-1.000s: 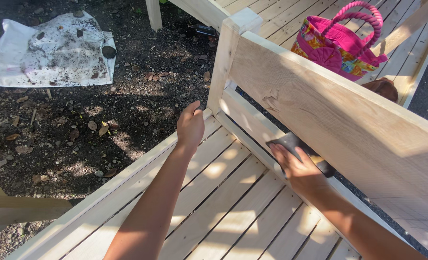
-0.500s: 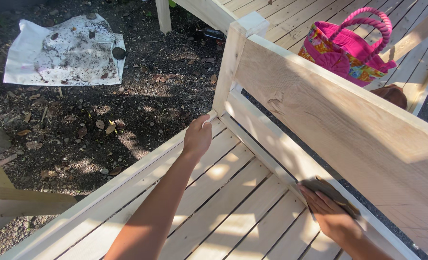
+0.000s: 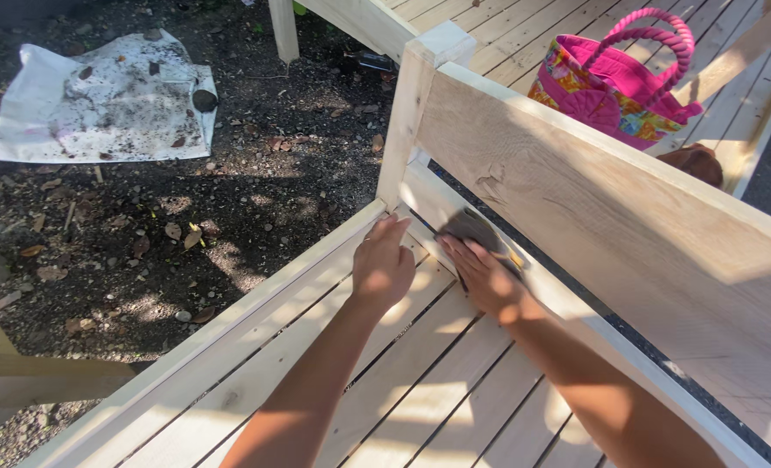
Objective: The person sands a wooden bench outdoors, using a sanding block by hand to smooth the backrest rail, edges, and slatted seat. They work around the bench, sanding different sections one after another and steadying the bench with their free hand.
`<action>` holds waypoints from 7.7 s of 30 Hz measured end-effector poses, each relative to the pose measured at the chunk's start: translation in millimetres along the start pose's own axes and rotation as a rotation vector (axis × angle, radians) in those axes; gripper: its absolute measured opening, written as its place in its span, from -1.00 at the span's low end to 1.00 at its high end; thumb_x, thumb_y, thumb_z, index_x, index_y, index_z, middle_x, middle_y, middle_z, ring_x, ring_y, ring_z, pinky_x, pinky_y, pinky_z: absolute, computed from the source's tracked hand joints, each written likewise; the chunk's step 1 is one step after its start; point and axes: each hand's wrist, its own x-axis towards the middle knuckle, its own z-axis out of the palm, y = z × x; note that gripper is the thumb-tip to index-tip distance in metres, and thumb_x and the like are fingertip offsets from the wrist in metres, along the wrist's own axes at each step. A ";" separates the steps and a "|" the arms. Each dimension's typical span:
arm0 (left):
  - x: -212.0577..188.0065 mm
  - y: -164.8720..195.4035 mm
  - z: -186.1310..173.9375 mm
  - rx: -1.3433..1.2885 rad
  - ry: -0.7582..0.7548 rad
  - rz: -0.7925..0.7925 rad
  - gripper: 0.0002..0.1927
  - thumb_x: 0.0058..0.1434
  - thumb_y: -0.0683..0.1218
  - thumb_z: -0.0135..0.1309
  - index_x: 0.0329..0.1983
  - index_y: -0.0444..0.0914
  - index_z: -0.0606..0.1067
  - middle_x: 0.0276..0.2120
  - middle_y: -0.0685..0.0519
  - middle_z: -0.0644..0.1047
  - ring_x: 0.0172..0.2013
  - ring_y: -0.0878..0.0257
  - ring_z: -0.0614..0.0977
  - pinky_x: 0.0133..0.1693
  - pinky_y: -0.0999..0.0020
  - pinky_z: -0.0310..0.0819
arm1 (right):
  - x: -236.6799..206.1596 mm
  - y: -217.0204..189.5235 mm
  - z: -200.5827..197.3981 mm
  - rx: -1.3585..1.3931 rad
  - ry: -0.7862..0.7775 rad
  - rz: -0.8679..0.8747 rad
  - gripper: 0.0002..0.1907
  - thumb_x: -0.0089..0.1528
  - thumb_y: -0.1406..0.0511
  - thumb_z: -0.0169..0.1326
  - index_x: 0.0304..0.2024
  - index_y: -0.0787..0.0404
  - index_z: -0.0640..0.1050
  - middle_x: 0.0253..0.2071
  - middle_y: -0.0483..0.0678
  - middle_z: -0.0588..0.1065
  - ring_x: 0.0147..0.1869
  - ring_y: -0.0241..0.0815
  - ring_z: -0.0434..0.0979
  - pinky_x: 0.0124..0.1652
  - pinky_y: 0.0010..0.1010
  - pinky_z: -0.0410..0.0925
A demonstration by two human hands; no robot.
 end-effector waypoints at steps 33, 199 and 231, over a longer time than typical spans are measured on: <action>21.2 110.5 85.5 0.254 -0.494 0.413 -0.59 0.36 0.10 -0.14 0.06 -0.18 0.57 0.13 -0.03 0.54 0.27 0.00 0.41 0.43 -0.13 -0.11 | -534.2 -46.4 -26.4 0.609 -0.332 0.156 -0.34 0.28 0.34 -0.31 0.47 0.25 0.14 0.55 -0.06 0.09 0.57 -0.24 0.02 0.30 -0.36 0.00; -25.6 149.4 93.7 0.547 -0.641 0.418 -0.10 0.02 -0.27 -0.07 0.52 -0.16 0.07 0.54 0.09 0.01 0.51 0.22 -0.05 0.38 -0.37 -0.40 | -237.3 -38.1 -62.4 0.869 -0.021 0.933 -0.33 0.25 0.12 -0.05 0.39 0.18 0.29 0.44 0.06 0.29 0.51 0.00 0.17 0.33 0.01 0.05; -22.3 155.2 79.9 0.510 -0.723 0.378 -0.01 -0.07 -0.22 -0.04 0.54 -0.16 0.03 0.53 0.06 -0.01 0.51 0.17 -0.09 0.40 -0.22 -0.45 | -453.7 -83.2 6.7 0.444 -0.487 -0.028 -0.32 0.34 0.27 -0.40 0.52 0.35 0.06 0.60 0.01 -0.06 0.62 -0.17 -0.08 0.44 -0.29 -0.20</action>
